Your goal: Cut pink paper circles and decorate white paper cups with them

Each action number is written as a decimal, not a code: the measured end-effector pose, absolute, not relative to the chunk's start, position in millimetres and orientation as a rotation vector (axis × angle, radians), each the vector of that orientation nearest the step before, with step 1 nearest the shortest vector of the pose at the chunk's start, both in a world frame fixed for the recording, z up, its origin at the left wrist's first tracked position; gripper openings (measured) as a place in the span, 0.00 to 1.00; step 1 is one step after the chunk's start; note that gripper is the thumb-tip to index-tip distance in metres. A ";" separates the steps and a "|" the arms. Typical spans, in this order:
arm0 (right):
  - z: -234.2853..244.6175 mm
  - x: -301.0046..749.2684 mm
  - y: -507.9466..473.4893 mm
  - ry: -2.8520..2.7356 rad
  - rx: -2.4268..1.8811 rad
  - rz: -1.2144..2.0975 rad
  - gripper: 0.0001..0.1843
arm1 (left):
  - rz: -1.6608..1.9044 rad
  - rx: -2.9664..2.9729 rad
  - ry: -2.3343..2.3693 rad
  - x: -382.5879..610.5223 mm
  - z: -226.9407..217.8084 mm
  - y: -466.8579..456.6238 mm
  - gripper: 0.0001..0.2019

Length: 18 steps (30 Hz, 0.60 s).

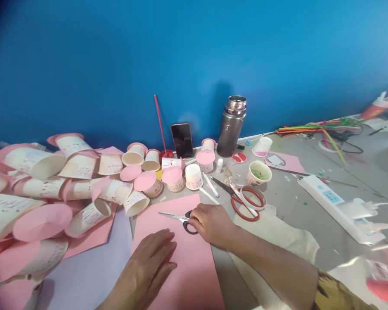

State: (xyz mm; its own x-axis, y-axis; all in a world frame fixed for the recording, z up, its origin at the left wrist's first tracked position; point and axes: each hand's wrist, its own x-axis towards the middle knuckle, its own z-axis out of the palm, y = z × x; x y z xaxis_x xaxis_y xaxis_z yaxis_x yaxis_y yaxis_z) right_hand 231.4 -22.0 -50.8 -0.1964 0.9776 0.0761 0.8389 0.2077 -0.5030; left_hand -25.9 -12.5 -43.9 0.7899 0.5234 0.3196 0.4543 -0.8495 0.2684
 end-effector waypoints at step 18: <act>-69.9 247.9 -25.3 -2.131 -1.513 0.272 0.15 | 0.404 2.544 1.170 -53.2 -18.6 -35.9 0.09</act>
